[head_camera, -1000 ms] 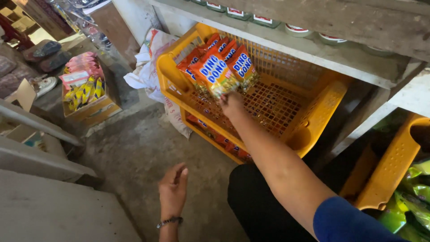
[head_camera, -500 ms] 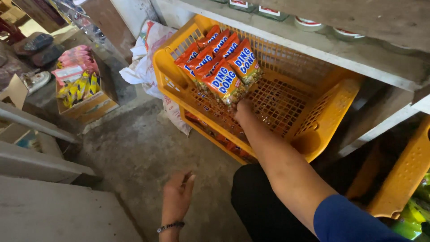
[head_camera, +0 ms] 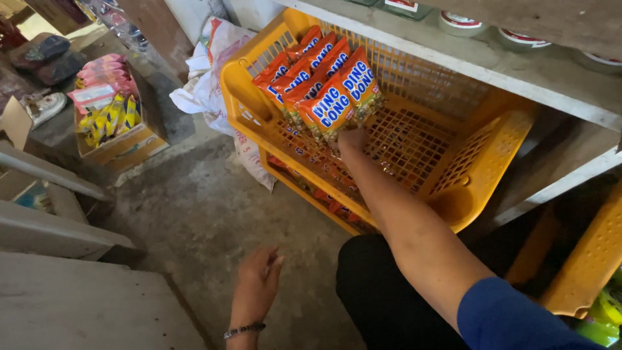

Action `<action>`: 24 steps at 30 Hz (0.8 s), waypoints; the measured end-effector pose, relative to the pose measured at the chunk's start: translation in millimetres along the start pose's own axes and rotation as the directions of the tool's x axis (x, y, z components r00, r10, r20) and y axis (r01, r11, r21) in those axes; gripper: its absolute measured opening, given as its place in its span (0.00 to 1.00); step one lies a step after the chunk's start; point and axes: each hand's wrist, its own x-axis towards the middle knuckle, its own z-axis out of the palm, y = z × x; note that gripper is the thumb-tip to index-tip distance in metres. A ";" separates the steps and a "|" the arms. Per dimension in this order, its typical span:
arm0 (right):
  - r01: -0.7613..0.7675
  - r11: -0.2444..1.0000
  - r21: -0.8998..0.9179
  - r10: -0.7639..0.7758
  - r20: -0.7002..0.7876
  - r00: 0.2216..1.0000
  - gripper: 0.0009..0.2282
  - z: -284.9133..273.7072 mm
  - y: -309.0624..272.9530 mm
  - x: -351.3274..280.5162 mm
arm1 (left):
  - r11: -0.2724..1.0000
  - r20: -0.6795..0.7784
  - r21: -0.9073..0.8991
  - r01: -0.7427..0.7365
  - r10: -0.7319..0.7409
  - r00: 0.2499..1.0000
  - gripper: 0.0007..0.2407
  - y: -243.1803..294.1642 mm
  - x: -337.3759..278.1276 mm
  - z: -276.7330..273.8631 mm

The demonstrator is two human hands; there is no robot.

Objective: Sorting bags of snacks from a cardboard box into a plastic crate.

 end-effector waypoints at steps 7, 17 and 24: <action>0.400 0.806 -0.436 -0.476 -0.077 0.876 0.18 8.4 18.8 -23.0 | 1.000 0.003 -0.007 -0.031 0.031 1.000 0.12 -13.2 0.3 7.6; 0.497 0.753 -0.432 -0.449 0.216 0.867 0.46 2.1 23.0 -20.7 | 0.996 0.096 0.083 0.006 -0.014 0.995 0.13 -24.7 -1.5 13.8; 0.479 0.698 -0.532 -0.416 0.242 0.876 0.47 -4.3 14.3 -6.8 | 0.987 0.167 0.142 0.070 -0.094 0.981 0.13 -18.0 -3.9 7.0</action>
